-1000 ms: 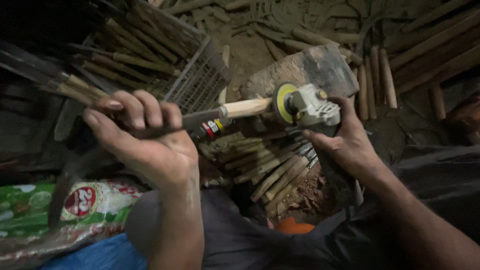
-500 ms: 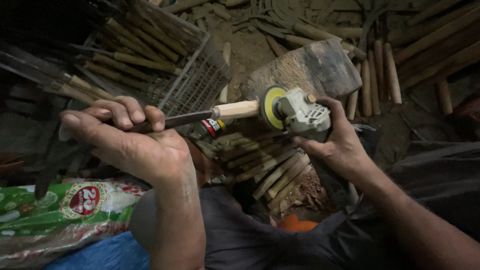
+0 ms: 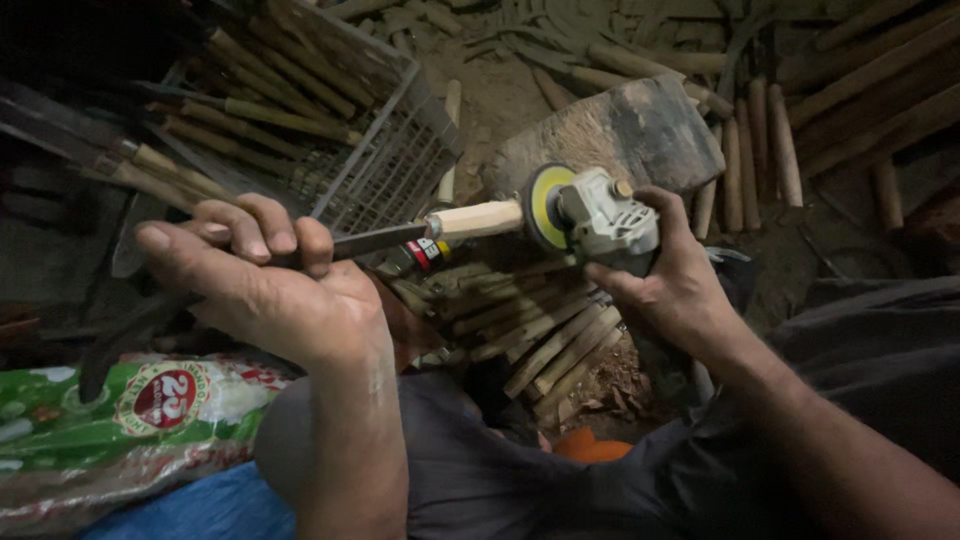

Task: The person uses an angle grinder to smooth and shape the wooden handles of several sickles. They hold each handle against the spinning disc, rotating it to even out the surface, then set the tool aside and pick up the next one.

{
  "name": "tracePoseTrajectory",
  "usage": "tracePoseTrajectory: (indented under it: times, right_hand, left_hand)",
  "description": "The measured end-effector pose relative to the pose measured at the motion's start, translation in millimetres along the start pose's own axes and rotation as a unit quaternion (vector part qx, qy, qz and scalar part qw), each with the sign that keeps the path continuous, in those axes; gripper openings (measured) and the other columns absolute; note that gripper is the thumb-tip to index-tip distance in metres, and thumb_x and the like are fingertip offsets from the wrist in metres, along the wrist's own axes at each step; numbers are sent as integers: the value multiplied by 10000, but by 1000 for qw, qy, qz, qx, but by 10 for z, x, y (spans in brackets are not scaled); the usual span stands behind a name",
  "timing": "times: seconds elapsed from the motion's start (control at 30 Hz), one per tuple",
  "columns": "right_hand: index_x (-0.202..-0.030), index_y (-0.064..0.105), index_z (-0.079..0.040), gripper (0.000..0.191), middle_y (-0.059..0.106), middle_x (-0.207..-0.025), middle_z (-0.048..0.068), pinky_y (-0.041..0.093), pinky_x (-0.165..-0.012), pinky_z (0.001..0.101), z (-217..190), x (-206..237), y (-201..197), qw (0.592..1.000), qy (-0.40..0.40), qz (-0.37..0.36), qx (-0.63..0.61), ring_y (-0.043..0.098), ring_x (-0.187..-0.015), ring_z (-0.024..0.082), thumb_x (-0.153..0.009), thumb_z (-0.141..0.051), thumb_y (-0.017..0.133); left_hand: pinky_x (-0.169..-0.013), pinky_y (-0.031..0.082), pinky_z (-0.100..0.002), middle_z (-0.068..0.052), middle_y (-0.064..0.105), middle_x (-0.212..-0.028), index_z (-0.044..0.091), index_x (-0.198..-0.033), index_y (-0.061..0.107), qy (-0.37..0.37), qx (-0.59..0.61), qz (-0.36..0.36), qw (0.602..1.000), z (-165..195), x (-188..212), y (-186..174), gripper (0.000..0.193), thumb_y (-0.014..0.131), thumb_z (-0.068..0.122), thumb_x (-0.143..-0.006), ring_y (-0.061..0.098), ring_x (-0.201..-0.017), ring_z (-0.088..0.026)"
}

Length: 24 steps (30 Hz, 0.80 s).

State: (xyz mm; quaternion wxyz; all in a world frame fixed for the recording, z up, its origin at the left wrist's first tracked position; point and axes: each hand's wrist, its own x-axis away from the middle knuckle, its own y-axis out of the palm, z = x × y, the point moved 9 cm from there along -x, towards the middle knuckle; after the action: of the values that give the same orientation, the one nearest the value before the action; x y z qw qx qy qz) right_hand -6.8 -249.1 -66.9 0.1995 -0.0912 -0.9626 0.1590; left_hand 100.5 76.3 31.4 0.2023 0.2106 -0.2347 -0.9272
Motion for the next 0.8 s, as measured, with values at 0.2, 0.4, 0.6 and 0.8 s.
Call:
tracePoseTrajectory:
  times: [0.2,0.4,0.6,0.8]
  right_hand:
    - [-1488,286,-100,973,595,-1322,211,581,-1079,452,-161,162,211,993,-102,-60,15,639,-1247,330,-721,-150,884]
    - [-1509,290,-115,888,610,-1348,145,585,-1063,420,202,-27,-15,999,19,-2,-28,651,-1252,254,-785,-187,800]
    - [-1501,312,-90,853,610,-1332,184,555,-1067,408,222,-27,-107,998,-49,-6,-26,629,-1262,278,-820,-192,816]
    - [-1507,292,-114,893,577,-1344,161,568,-1068,410,93,24,12,999,-21,-28,-17,618,-1266,272,-793,-192,823]
  left_hand:
    - [-397,391,-247,-3,410,-706,132,-839,488,8,-7,-1,1000,7,14,17,493,594,503,-1146,443,-548,-92]
    - [-390,364,-237,12,377,-664,137,-821,460,-12,9,-6,1000,-72,-46,-70,528,536,504,-1194,403,-532,-78]
    - [-356,326,-246,12,356,-666,137,-837,465,-19,63,-6,998,-121,-111,-124,458,488,432,-1187,353,-535,-86]
    - [-348,288,-242,7,366,-672,138,-889,464,4,57,-29,998,-103,-68,-72,388,475,395,-1179,350,-528,-82]
